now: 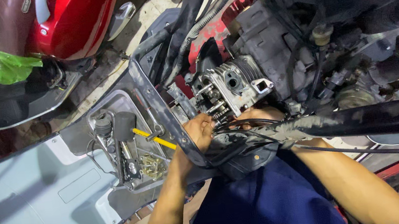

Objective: The person manipulates internal engine components on a motorcycle, handling metal brackets and fasteners by hand and using a thin tool to probe or adjust parts inside the open engine block.

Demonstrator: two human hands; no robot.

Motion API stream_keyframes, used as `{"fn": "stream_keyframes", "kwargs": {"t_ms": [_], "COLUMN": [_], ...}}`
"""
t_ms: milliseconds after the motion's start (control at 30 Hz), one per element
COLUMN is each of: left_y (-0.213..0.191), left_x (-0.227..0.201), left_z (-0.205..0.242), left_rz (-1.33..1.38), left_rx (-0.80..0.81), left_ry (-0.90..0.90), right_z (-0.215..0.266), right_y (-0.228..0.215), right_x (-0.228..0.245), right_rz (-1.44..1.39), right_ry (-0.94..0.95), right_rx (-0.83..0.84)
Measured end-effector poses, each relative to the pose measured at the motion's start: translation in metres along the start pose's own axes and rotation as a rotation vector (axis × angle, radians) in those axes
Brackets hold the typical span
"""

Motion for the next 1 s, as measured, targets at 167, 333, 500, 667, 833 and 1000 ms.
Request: {"fn": "stream_keyframes", "kwargs": {"t_ms": [167, 333, 500, 667, 833, 1000], "left_y": [-0.003, 0.007, 0.015, 0.013, 0.016, 0.003], "left_x": [0.000, 0.016, 0.017, 0.017, 0.026, 0.023], "left_z": [0.003, -0.011, -0.014, -0.014, -0.018, -0.019], "left_rz": [0.259, -0.069, -0.072, 0.098, 0.281, 0.286], "left_rx": [-0.208, -0.074, 0.015, 0.015, -0.011, -0.136], "left_ry": [0.017, 0.040, -0.055, -0.068, -0.021, 0.022], "right_z": [-0.020, -0.019, -0.006, -0.006, -0.007, 0.006], "right_y": [-0.028, -0.024, -0.012, 0.000, 0.016, 0.014], "right_x": [-0.030, -0.030, -0.012, -0.016, -0.005, -0.005], "right_rz": [-0.217, -0.250, -0.034, -0.212, -0.155, -0.244], "right_ry": [0.182, 0.199, 0.178, 0.192, 0.119, 0.210], "right_rx": [-0.122, -0.061, -0.229, -0.106, -0.032, -0.304]}}
Point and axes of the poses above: each hand's wrist, its own z-axis away from the middle knuckle, its own y-axis out of the palm, x = y × z, the point moved 9 cm from there along -z, towards the middle knuckle, and after that the axes turned 13 degrees about -z, right-handed, at the moved point
